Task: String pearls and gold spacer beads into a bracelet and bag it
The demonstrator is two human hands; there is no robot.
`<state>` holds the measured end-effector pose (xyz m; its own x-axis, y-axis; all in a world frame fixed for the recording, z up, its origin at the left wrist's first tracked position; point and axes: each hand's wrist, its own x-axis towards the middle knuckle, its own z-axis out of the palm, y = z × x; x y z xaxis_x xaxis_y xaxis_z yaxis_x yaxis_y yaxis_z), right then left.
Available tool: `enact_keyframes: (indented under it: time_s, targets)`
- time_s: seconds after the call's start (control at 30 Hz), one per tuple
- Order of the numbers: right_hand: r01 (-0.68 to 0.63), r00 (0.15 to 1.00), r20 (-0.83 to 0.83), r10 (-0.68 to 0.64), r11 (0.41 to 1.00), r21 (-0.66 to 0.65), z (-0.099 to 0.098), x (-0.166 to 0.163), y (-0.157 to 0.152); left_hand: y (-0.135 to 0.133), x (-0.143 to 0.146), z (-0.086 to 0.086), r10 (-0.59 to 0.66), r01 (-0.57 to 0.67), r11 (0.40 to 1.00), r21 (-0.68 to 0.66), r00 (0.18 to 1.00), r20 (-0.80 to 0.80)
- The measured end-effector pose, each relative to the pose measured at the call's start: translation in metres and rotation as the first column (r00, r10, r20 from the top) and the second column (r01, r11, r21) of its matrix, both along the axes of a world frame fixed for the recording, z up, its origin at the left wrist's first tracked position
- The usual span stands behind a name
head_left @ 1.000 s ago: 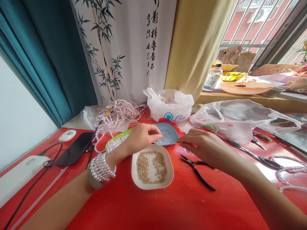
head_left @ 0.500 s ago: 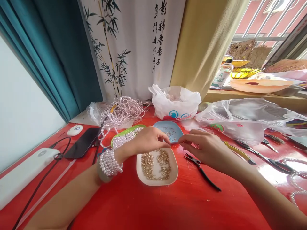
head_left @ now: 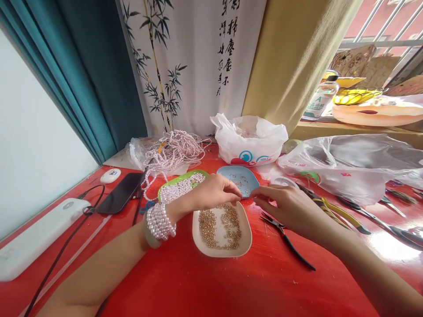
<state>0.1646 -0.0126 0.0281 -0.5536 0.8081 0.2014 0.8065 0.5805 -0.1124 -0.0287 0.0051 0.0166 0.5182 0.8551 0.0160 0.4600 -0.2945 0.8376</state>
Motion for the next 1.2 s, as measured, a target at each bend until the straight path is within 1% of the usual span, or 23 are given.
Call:
enact_keyframes:
  time_s: [0.07,0.17,0.27,0.33,0.4,0.5,0.57,0.7,0.77,0.83,0.9,0.97,1.03,1.2]
  targets:
    - [-0.014,1.000,-0.027,0.015,1.000,0.021,-0.006,-0.005,-0.001,0.000,0.002,-0.004,-0.001,0.001,1.000,0.014,1.000,0.011]
    - [-0.001,0.999,-0.035,0.002,0.999,0.036,-0.016,-0.012,-0.003,-0.002,0.004,-0.008,-0.007,0.007,0.998,0.063,1.000,-0.003]
    - [-0.029,1.000,-0.003,0.029,1.000,-0.006,-0.021,-0.013,-0.004,-0.002,0.004,-0.008,0.008,0.002,0.993,0.118,0.997,-0.080]
    - [-0.047,0.998,0.032,0.049,0.998,-0.034,-0.022,-0.012,-0.003,-0.002,0.003,-0.006,-0.003,0.020,0.991,0.129,0.992,-0.126]
    - [-0.051,0.998,0.028,0.053,0.995,-0.084,-0.023,-0.010,-0.002,-0.001,0.002,-0.005,-0.019,0.039,0.991,0.126,0.987,-0.159]
    - [-0.059,0.997,-0.063,0.047,0.980,-0.191,-0.024,-0.009,0.001,0.001,-0.004,-0.004,-0.021,0.042,0.994,0.104,0.981,-0.191]
    - [-0.071,0.993,-0.105,0.048,0.972,-0.225,-0.025,-0.009,0.002,0.002,-0.009,-0.007,-0.025,0.044,0.995,0.088,0.977,-0.210]
    - [-0.051,0.994,-0.103,0.033,0.982,-0.181,-0.030,-0.008,0.004,0.003,-0.018,-0.019,-0.023,0.047,0.994,0.099,0.972,-0.233]
    - [-0.015,0.993,-0.119,-0.003,0.989,-0.150,-0.033,-0.007,0.007,0.003,-0.019,-0.027,0.022,0.018,0.989,0.148,0.964,-0.263]
    - [0.017,0.983,-0.177,-0.040,0.991,-0.131,-0.036,-0.007,0.008,0.000,-0.017,-0.034,0.026,0.038,0.977,0.212,0.955,-0.296]
    - [0.012,0.966,-0.254,-0.052,0.988,-0.156,-0.040,-0.009,0.008,-0.003,-0.016,-0.038,0.011,0.089,0.955,0.283,0.943,-0.333]
    - [-0.022,0.947,-0.318,-0.048,0.977,-0.211,-0.044,-0.012,0.006,-0.007,-0.014,-0.041,0.003,0.120,0.939,0.323,0.934,-0.357]
    - [-0.048,0.934,-0.356,-0.046,0.967,-0.250,-0.047,-0.017,0.002,-0.008,-0.015,-0.044,0.008,0.118,0.939,0.322,0.931,-0.364]
    - [-0.106,0.905,-0.425,-0.017,0.959,-0.263,-0.057,-0.027,-0.007,-0.007,-0.016,-0.049,-0.006,0.104,0.955,0.279,0.943,-0.332]
